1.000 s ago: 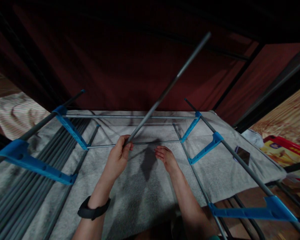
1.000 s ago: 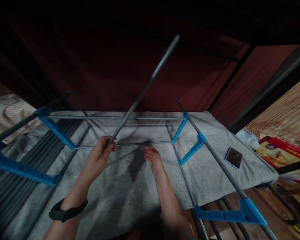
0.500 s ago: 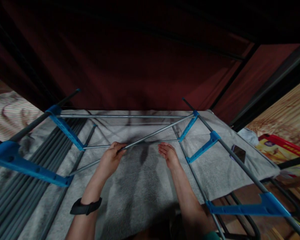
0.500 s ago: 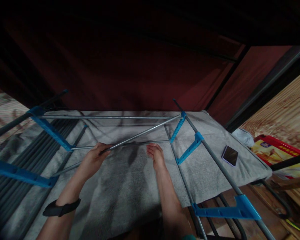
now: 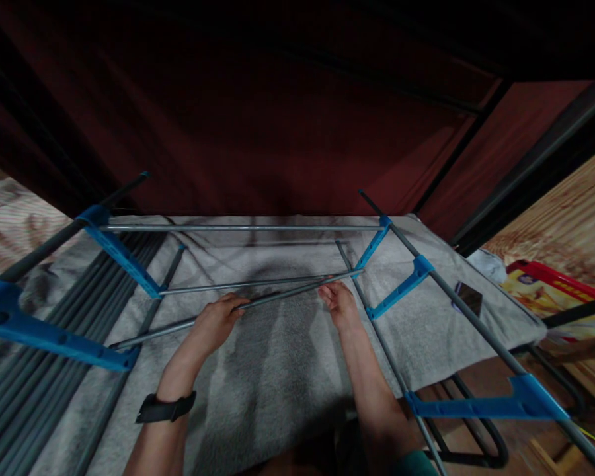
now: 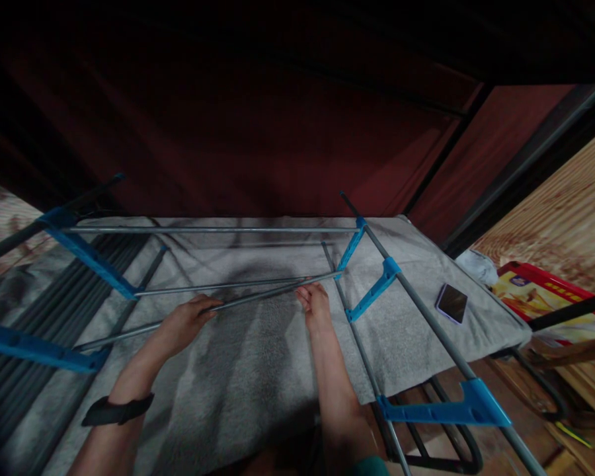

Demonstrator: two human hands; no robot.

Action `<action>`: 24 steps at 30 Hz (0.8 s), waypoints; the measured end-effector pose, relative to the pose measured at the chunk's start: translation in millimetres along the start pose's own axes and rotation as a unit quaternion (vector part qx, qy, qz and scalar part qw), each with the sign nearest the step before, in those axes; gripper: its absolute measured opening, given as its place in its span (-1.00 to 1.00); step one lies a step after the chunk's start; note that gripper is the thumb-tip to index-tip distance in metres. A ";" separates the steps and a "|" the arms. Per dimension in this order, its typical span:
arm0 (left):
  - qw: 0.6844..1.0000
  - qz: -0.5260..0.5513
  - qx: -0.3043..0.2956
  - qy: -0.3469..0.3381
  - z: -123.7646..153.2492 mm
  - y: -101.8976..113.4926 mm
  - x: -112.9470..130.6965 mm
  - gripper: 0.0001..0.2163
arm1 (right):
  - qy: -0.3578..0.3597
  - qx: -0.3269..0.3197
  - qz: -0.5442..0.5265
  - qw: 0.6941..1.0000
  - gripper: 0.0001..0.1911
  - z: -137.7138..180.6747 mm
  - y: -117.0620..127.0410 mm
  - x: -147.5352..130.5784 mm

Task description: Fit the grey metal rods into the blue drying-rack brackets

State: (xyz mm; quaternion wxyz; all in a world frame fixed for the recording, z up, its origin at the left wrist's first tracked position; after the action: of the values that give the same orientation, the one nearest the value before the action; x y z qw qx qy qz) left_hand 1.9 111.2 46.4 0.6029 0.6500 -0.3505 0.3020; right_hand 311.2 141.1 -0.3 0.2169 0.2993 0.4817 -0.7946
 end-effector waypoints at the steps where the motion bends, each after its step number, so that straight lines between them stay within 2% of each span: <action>1: 0.998 -0.060 -0.019 -0.013 0.4 -1.7 -0.8 -0.83 | -0.004 0.000 -0.005 1.000 -0.83 -1.1 1.4 -0.4; 4: 0.974 -0.212 -0.064 -0.052 1.7 -7.2 -5.0 -0.68 | -0.009 0.011 -0.026 1.000 -0.86 -4.8 6.6 -2.8; 8: 0.947 -0.310 -0.069 -0.050 2.0 -9.1 -11.2 -0.63 | -0.005 0.030 -0.038 0.999 -0.86 -8.3 11.8 -8.1; 13: 0.941 -0.327 -0.082 -0.025 3.5 -9.3 -10.9 -0.68 | 0.012 0.051 -0.031 0.998 -0.84 -12.1 17.9 -14.9; 18: 0.934 -0.351 -0.069 0.010 4.4 -4.7 -10.8 -0.73 | 0.030 0.062 -0.025 0.997 -0.81 -16.6 24.6 -20.6; 24: 0.911 -0.406 -0.071 0.016 4.8 -3.8 -4.2 -0.68 | 0.046 0.071 -0.018 0.996 -0.82 -19.9 31.5 -24.3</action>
State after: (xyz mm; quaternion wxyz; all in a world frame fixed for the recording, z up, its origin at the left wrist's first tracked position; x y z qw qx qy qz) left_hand 2.4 106.9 40.4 0.7236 0.6867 -0.0674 0.0158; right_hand 354.1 146.4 -10.9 0.1584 0.3419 0.4384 -0.8160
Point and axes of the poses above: each hand's wrist, its own z-axis away from the middle knuckle, its own y-axis out of the back of the hand, x = y × z, the point moved 6 cm from there along -z, towards the middle knuckle, and after that the axes turned 8 degrees about -z, right-handed, at the moved point
